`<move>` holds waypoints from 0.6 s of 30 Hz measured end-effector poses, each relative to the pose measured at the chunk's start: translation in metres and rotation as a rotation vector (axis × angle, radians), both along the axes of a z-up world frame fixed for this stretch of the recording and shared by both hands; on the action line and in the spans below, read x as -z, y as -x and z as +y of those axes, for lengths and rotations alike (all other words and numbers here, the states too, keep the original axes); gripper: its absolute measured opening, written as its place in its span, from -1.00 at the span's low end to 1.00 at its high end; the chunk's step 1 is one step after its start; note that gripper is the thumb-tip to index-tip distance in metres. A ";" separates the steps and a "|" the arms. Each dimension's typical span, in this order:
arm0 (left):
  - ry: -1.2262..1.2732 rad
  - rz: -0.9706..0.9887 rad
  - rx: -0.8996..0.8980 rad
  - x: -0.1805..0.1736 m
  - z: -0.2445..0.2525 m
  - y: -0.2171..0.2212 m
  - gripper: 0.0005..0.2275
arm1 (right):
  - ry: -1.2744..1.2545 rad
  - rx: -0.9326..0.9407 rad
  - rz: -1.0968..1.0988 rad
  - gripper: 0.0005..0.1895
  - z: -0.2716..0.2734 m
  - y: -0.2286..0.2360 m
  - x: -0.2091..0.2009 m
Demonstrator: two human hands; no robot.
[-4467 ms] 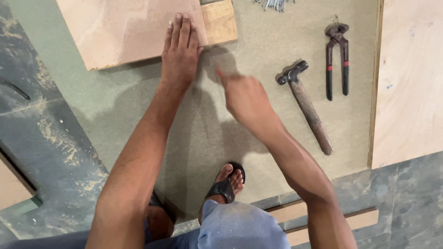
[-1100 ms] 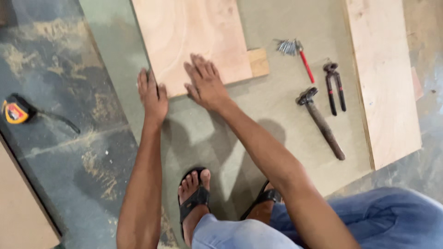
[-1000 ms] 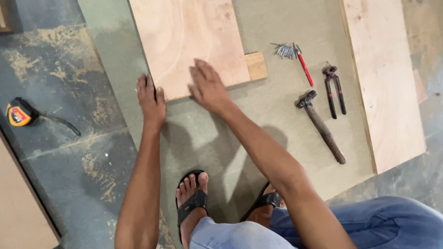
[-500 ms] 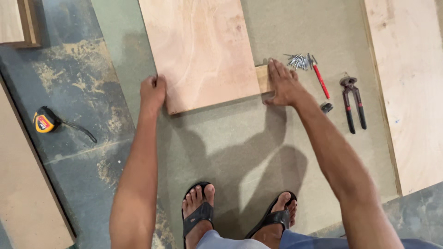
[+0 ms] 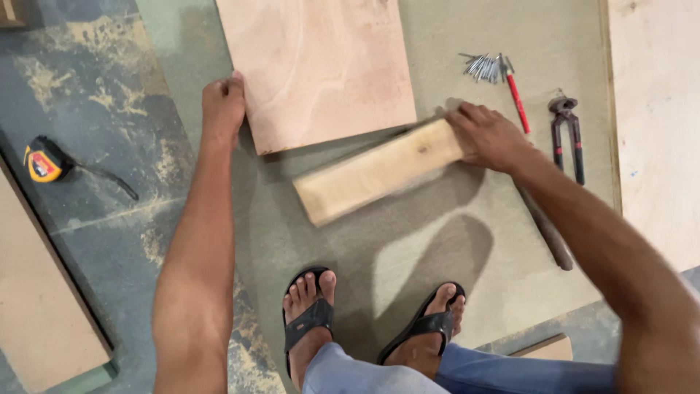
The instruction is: The person aligns a small wooden block with a larger plywood sheet, marks the position with a pencil, applies glue to the block, and then hammers nails to attach the block to the plywood. The person uses a hammer and nails to secure the pieces together.
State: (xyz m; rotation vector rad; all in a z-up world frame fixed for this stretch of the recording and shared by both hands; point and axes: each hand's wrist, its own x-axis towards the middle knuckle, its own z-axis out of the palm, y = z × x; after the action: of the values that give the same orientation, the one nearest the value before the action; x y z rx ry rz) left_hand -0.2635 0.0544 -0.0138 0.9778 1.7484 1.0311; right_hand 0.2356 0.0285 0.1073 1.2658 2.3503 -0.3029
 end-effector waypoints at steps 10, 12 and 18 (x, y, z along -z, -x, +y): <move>0.086 0.977 0.474 -0.068 0.010 0.003 -0.59 | -0.379 -0.587 -0.205 -0.08 0.058 0.075 -0.062; -0.066 0.964 0.466 -0.084 0.007 0.000 -0.66 | -0.397 -0.595 -0.234 -0.03 0.085 0.113 -0.063; -0.379 0.778 0.429 -0.072 0.004 -0.049 -0.83 | -0.528 -0.611 0.015 -0.23 0.155 0.167 -0.052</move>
State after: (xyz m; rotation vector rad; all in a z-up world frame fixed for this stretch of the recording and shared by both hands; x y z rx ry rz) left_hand -0.2146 0.0584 0.0578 2.1024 1.8141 0.7488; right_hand 0.0682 0.1834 0.1592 0.6612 2.7827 0.5326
